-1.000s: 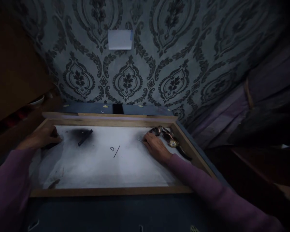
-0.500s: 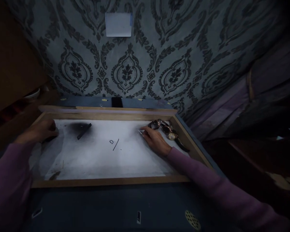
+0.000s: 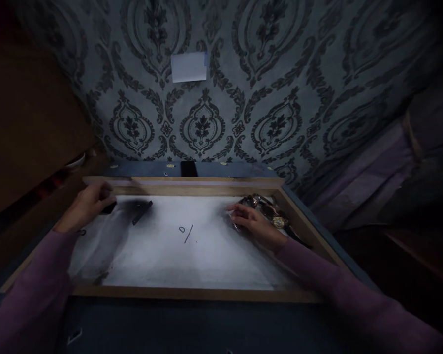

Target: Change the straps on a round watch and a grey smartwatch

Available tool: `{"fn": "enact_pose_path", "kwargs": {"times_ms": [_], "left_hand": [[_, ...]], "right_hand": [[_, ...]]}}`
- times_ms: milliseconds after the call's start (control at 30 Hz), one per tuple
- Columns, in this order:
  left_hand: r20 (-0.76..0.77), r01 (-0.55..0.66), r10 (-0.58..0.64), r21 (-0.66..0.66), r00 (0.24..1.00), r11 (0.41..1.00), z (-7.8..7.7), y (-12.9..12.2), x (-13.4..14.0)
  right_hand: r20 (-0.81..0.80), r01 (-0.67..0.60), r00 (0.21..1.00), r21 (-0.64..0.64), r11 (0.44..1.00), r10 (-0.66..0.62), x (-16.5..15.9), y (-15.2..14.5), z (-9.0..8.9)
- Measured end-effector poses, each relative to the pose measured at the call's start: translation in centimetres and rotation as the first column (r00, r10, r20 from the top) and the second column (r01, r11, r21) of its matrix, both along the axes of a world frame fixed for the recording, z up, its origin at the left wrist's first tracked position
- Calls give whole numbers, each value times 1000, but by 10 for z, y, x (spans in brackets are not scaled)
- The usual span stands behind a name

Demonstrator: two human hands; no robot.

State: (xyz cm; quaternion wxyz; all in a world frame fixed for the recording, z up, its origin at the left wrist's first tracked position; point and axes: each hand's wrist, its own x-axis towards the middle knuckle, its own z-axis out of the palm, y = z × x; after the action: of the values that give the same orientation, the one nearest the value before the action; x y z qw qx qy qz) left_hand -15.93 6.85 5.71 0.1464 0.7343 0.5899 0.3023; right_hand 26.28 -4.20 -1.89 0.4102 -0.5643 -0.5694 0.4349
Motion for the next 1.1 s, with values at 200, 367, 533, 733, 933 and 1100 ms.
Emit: {"fn": "enact_pose_path", "kwargs": {"times_ms": [200,367,533,733,933,1100], "left_hand": [[-148,374,-360,74,921,925,-6,-31,57],[-375,438,-408,-6,833,899,-20,-50,91],[-491,519,-489,-86,721,851,-33,-60,101],[-544,537,-507,-117,669,835,-40,-63,102],[-506,477,-470,-126,723,870,-29,-58,94],[-479,262,-283,-112,831,958,-17,-30,64]], "right_hand": [[-208,52,974,-196,979,-93,-3,-3,7],[-119,50,990,-225,973,-78,-9,0,10],[-103,78,989,-261,962,-108,-14,0,9],[-106,64,990,-256,965,-94,-13,1,6],[-89,43,994,-265,963,-69,-18,-2,14],[-98,137,980,-278,951,-170,-18,-2,6]]}}
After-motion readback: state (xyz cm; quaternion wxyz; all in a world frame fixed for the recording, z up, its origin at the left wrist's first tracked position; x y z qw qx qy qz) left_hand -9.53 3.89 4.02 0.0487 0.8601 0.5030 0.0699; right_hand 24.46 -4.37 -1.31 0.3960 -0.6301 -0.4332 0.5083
